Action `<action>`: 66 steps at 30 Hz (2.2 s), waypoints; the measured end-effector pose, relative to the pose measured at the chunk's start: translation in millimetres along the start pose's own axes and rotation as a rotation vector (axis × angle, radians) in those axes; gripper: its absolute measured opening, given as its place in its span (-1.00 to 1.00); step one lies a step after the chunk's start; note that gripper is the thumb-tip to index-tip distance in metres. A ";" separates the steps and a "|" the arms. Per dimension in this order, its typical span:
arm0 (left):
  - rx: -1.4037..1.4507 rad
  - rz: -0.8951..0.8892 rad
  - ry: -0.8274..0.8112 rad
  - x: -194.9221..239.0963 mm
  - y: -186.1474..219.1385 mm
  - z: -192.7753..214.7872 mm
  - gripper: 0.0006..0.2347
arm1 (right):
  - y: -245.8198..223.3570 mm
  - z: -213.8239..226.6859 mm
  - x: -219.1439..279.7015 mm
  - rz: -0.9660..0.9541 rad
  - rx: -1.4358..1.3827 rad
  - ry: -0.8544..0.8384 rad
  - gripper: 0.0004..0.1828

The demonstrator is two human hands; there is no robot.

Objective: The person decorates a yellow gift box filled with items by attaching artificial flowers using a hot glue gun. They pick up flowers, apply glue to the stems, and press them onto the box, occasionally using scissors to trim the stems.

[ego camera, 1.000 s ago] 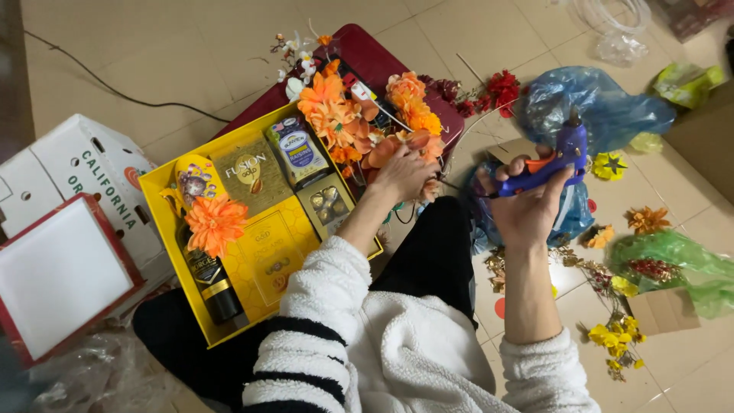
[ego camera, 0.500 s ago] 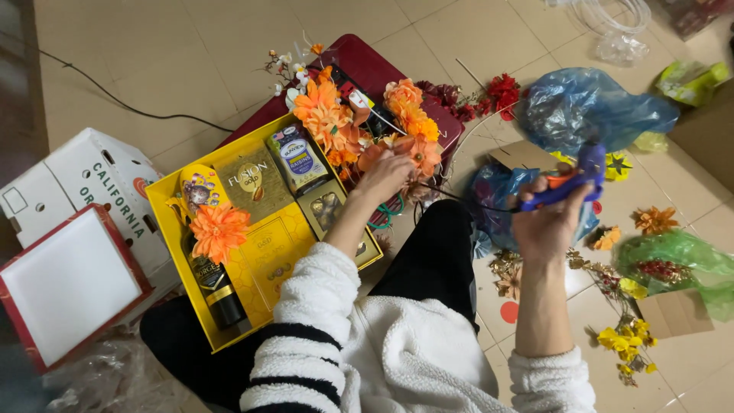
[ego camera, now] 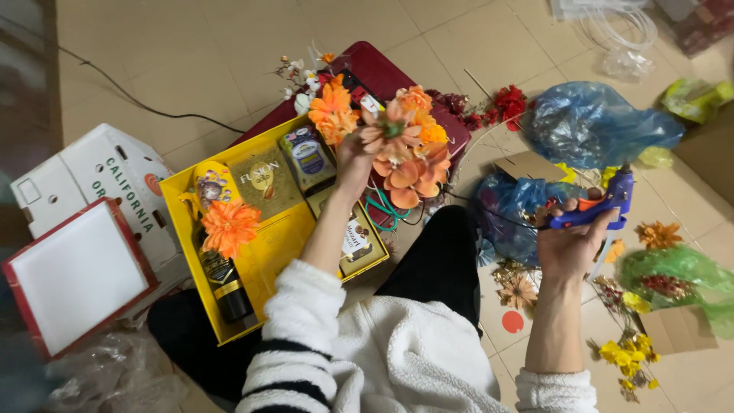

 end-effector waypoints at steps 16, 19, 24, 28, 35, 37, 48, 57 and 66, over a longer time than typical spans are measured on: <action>-0.106 -0.160 0.491 258.5 180.6 175.4 -0.92 | 220.1 -185.2 97.9 0.501 1.290 -1.083 -0.44; 0.012 -0.199 0.508 275.1 226.9 140.3 -0.89 | 241.5 -196.2 116.2 0.481 1.263 -1.028 -0.48; 0.097 -0.277 0.457 306.0 213.0 182.2 -0.51 | 235.5 -199.4 130.8 0.627 1.343 -0.925 -0.53; -0.031 -0.165 0.788 316.4 220.7 212.2 -0.92 | 239.1 -206.2 141.0 0.746 1.385 -1.018 -0.51; -0.847 0.310 0.662 336.6 172.1 250.9 -0.83 | 238.0 -205.5 139.6 0.797 1.341 -0.986 -0.57; -0.806 0.336 0.598 336.0 171.1 237.3 -0.84 | 237.7 -203.4 138.7 0.798 1.347 -0.981 -0.56; -1.237 0.263 0.485 306.1 211.3 180.6 -0.77 | 230.4 -210.6 143.3 0.721 1.322 -0.956 -0.63; -1.290 0.246 0.513 315.6 214.0 208.0 -0.84 | 233.5 -207.4 140.7 0.713 1.346 -0.943 -0.60; -1.328 0.019 0.435 312.6 258.8 168.3 -0.84 | 236.7 -201.0 136.2 0.707 1.348 -0.938 -0.59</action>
Point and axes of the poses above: each hand's wrist, its own x-axis away from the middle knuckle, its own z-axis out of the back of the hand, y = z × x, the point moved 10 cm from there along -x, towards the middle knuckle, and after that the axes turned 3 degrees about y, right-handed, at the moved point
